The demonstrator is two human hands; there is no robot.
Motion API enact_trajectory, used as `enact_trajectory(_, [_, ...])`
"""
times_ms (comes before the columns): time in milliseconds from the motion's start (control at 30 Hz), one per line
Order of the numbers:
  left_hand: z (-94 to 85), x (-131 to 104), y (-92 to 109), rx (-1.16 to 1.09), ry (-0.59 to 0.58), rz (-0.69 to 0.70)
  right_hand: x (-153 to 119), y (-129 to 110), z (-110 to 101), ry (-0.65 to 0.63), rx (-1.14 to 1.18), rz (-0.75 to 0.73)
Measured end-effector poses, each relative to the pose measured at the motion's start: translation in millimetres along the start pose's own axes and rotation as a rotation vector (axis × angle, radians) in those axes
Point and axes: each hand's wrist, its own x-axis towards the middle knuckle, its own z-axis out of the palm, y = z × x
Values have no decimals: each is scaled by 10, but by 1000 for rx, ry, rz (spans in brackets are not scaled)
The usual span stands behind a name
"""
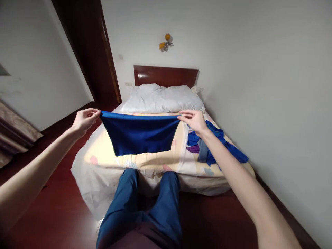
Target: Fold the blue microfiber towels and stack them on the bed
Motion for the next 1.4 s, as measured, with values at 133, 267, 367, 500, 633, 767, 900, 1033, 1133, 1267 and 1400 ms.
enact_trajectory(133, [-87, -506, -172, -28, -199, -23, -720, 242, -186, -53, -56, 198])
enact_trajectory(267, [-115, -845, -147, -46, -366, -104, -1150, 328, -331, -50, -86, 369])
enact_trajectory(367, [-62, -848, -182, -6, -486, -158, -1185, 363, -372, -21, -86, 431])
enact_trajectory(500, [131, -635, -428, -13, -554, -230, -999, 536, -300, 13, -37, 498])
enact_trajectory(633, [496, -341, -814, -62, -547, -303, -682, 956, -73, -3, 27, 598])
enact_trajectory(767, [924, 77, -1075, -70, -401, -361, -211, 1440, 266, 56, 33, 566])
enact_trajectory(900, [1119, 493, -1065, -63, -251, -210, 252, 1654, 535, 173, 55, 366])
enact_trajectory(1033, [1071, 531, -1155, -55, -127, 19, 301, 1800, 640, 241, 72, 171])
enact_trajectory(1133, [1021, 226, -1564, 2, -181, 74, -77, 2118, 747, 204, 66, 235])
enact_trajectory(1267, [1058, -514, -2418, 160, -264, -44, -976, 2751, 1041, 140, 72, 492])
enact_trajectory(1400, [1135, -1272, -3089, 340, -393, -242, -1761, 3234, 1319, 110, 48, 750])
